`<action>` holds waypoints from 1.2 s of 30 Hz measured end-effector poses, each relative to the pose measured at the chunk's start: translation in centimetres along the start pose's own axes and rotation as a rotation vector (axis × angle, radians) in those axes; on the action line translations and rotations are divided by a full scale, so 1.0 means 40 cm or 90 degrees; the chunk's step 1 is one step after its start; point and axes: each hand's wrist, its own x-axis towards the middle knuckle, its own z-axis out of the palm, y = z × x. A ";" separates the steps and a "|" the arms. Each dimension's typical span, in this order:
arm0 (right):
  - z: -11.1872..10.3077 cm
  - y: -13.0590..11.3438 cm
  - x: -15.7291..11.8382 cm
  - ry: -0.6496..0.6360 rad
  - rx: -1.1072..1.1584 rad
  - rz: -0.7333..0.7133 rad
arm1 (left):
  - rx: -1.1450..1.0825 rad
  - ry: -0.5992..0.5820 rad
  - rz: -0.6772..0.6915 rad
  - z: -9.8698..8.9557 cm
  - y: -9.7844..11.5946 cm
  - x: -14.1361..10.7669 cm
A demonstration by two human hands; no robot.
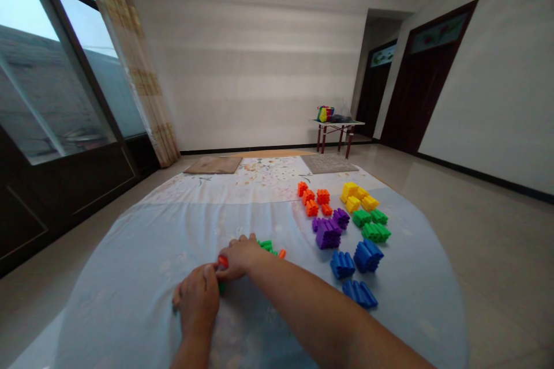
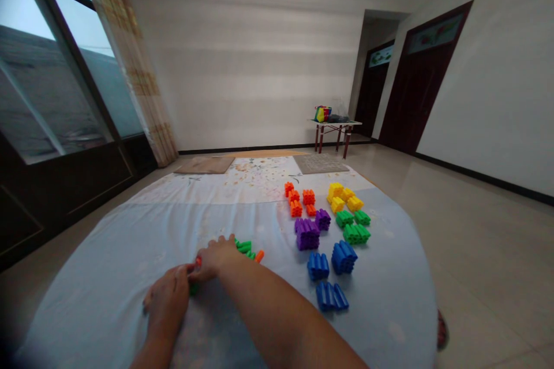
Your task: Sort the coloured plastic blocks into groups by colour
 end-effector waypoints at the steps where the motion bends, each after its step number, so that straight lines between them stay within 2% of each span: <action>1: -0.003 0.005 -0.006 0.000 -0.003 0.009 | 0.000 -0.007 -0.004 0.002 0.000 0.002; 7: -0.006 0.037 -0.064 0.026 0.005 0.029 | -0.006 -0.050 -0.045 0.010 0.001 0.013; 12: 0.027 0.011 -0.101 0.077 0.009 -0.018 | 0.046 -0.078 0.008 0.000 0.005 0.010; 15: 0.039 0.000 -0.110 0.093 -0.003 -0.022 | 0.017 -0.072 -0.027 -0.010 0.015 0.010; 20: 0.028 0.048 -0.137 0.121 -0.013 0.059 | -0.047 -0.035 -0.115 -0.023 0.040 0.012; 26: 0.019 0.112 -0.212 0.120 0.018 0.133 | -0.054 -0.060 -0.126 -0.031 0.048 0.012; 29: 0.020 0.107 -0.262 0.110 0.046 0.119 | -0.050 -0.060 -0.125 -0.030 0.047 0.013; 33: 0.022 0.100 -0.323 0.080 0.121 0.049 | -0.052 -0.059 -0.128 -0.025 0.045 0.015; 36: 0.026 0.114 -0.353 0.159 0.191 0.073 | -0.051 -0.064 -0.124 -0.023 0.042 0.016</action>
